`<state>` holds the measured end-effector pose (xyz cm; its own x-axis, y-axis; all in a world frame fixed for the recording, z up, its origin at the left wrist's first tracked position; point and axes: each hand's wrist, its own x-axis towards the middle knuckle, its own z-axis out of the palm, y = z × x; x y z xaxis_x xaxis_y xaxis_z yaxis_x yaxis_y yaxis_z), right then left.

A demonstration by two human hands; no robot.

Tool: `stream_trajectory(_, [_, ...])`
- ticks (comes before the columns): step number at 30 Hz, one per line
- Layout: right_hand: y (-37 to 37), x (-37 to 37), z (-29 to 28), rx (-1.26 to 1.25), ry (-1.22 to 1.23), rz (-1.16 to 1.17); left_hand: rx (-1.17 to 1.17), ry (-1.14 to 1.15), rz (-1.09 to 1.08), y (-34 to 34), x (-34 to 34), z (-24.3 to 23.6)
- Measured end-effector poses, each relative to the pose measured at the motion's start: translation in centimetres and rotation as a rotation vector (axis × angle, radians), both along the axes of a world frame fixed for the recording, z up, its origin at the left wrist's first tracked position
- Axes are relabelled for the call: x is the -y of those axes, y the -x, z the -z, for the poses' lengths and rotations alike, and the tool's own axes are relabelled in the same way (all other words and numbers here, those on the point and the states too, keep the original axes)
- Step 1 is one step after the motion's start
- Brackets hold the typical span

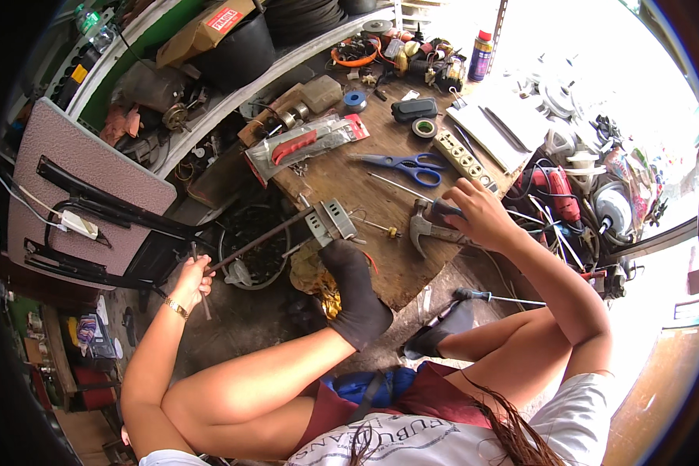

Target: The person uses a screwdriver, hammer, and pliers to disassemble and manipulate an electrical motor component on a workbench.

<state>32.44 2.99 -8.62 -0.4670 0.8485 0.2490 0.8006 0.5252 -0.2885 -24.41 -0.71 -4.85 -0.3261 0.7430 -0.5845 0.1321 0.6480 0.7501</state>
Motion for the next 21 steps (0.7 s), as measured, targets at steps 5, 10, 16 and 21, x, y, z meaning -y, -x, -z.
stream_trajectory(5, [-0.1, -2.0, 1.6, 0.164, 0.289, 0.095, -0.124, -0.034, 0.005, -1.0, 0.0, -0.4])
stream_trajectory(10, [-1.7, -4.6, -1.4, 0.011, 0.321, 0.161, -0.142, -0.050, -0.019, -1.3, 0.4, 0.1])
stream_trajectory(16, [-1.5, -8.1, -3.7, -0.244, 0.162, 0.009, -0.283, -0.108, 0.071, -0.7, -0.2, 1.7])
stream_trajectory(21, [1.3, -8.8, -4.2, -0.043, 0.412, 0.143, -0.284, -0.096, 0.011, -1.0, 0.4, 2.1])
